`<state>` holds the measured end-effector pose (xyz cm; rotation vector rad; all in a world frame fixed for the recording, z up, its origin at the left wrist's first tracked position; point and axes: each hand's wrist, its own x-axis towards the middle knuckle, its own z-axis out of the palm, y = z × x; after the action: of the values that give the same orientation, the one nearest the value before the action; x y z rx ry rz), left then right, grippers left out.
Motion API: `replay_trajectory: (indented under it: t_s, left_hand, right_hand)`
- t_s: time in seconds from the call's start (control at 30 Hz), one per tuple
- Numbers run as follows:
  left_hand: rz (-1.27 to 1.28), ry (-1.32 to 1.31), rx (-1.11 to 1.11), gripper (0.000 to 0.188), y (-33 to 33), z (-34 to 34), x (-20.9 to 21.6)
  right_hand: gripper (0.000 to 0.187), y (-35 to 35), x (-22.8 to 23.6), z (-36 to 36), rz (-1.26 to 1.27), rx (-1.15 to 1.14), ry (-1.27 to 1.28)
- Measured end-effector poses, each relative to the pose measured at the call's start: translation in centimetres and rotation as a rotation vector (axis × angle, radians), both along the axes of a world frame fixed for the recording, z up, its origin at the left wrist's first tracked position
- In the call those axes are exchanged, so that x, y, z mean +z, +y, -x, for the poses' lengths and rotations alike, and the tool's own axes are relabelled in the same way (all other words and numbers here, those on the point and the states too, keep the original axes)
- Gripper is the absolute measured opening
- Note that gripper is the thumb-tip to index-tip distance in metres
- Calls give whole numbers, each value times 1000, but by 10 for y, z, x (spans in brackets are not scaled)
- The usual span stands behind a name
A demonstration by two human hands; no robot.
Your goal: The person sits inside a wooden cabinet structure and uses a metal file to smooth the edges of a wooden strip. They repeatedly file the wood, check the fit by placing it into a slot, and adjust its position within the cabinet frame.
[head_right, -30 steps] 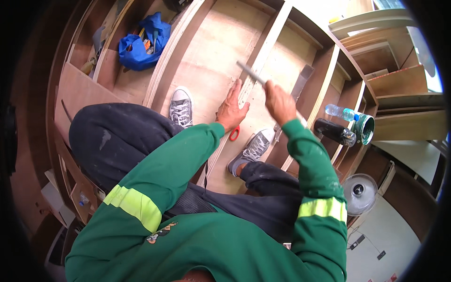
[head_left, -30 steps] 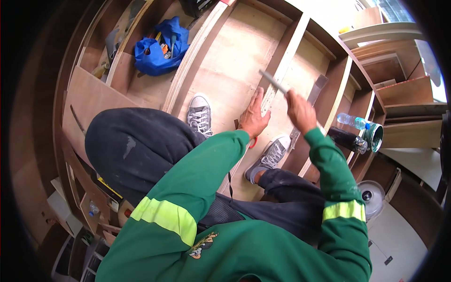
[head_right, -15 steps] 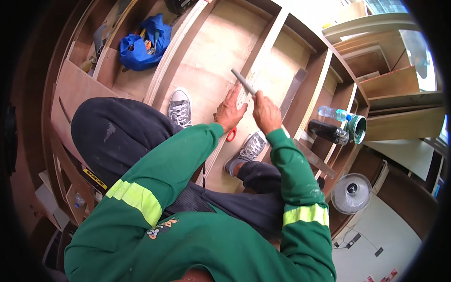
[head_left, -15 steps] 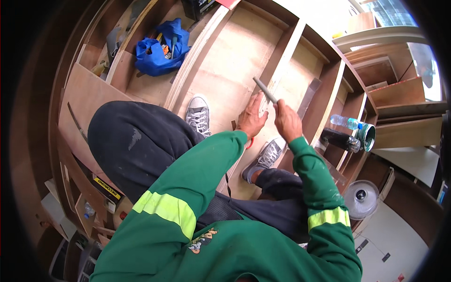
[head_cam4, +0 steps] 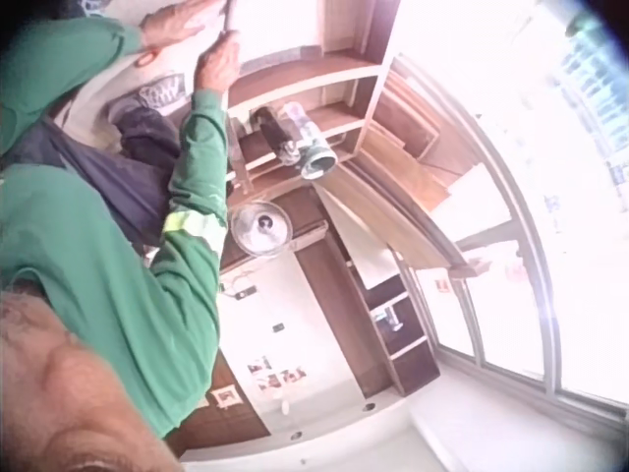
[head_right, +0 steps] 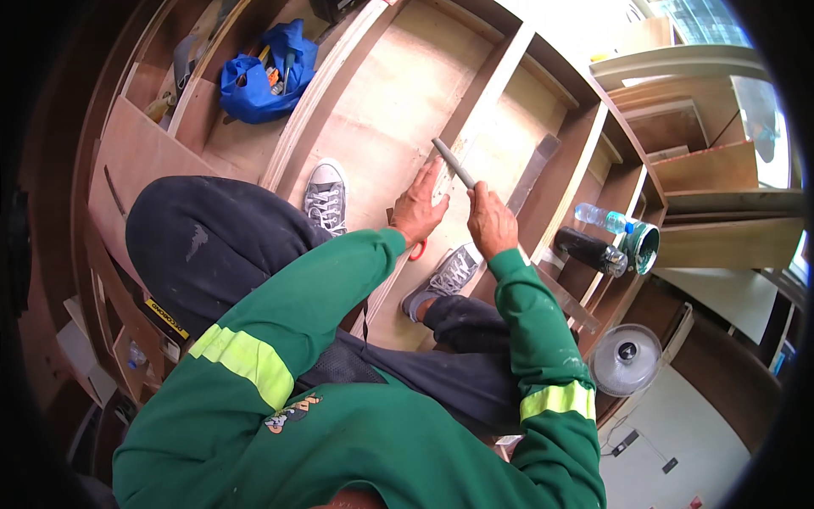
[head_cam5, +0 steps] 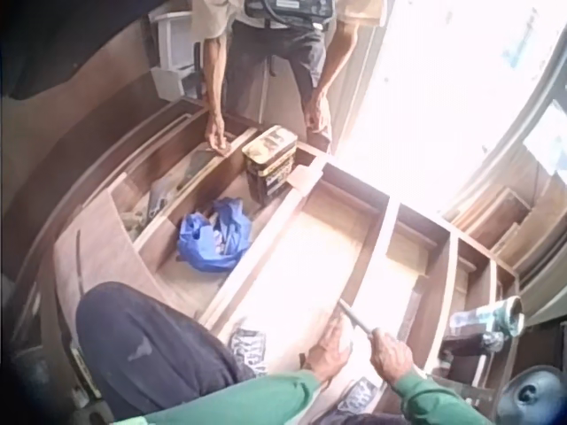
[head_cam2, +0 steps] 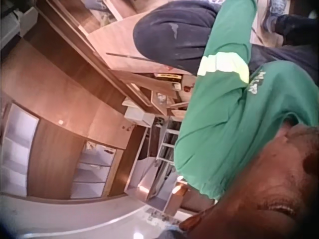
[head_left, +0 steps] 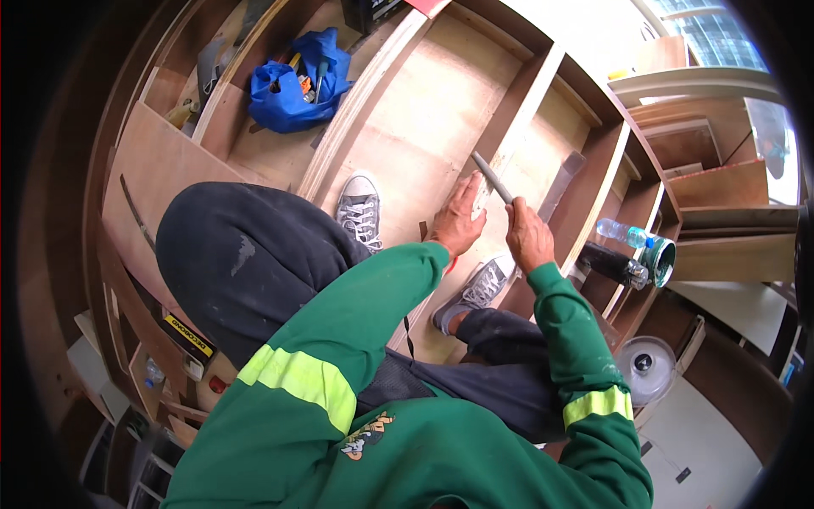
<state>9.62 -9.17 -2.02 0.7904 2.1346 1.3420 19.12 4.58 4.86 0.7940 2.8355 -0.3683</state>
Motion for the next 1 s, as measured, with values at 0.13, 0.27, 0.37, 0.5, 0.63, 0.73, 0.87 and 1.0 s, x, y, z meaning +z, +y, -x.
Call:
replay_trajectory:
  t_s: [0.13,0.27,0.37,0.5,0.63,0.73,0.87,1.0]
  left_hand:
    - [-24,15,8,78,4,8,5]
    - [7,-72,-18,78,4,7,15]
    - [13,-35,-19,78,4,6,13]
    - [17,-48,-30,78,6,3,13]
    - [18,-32,1,78,1,5,8]
    - [-13,-33,-3,78,5,8,8]
    - [165,11,-123,72,24,42,28]
    - [-41,573,-84,63,117,110,29]
  right_hand:
    - [23,29,-9,36,-20,-35,85]
    - [25,90,-23,97,-58,-230,133]
    - [30,135,-20,135,-93,-341,105]
    - [29,169,-21,143,-92,-367,133]
    - [23,99,-33,88,8,-122,162]
    - [24,80,-37,62,35,-141,184]
    - [26,132,-20,69,-10,-254,331]
    - [26,177,-5,94,-10,-269,308]
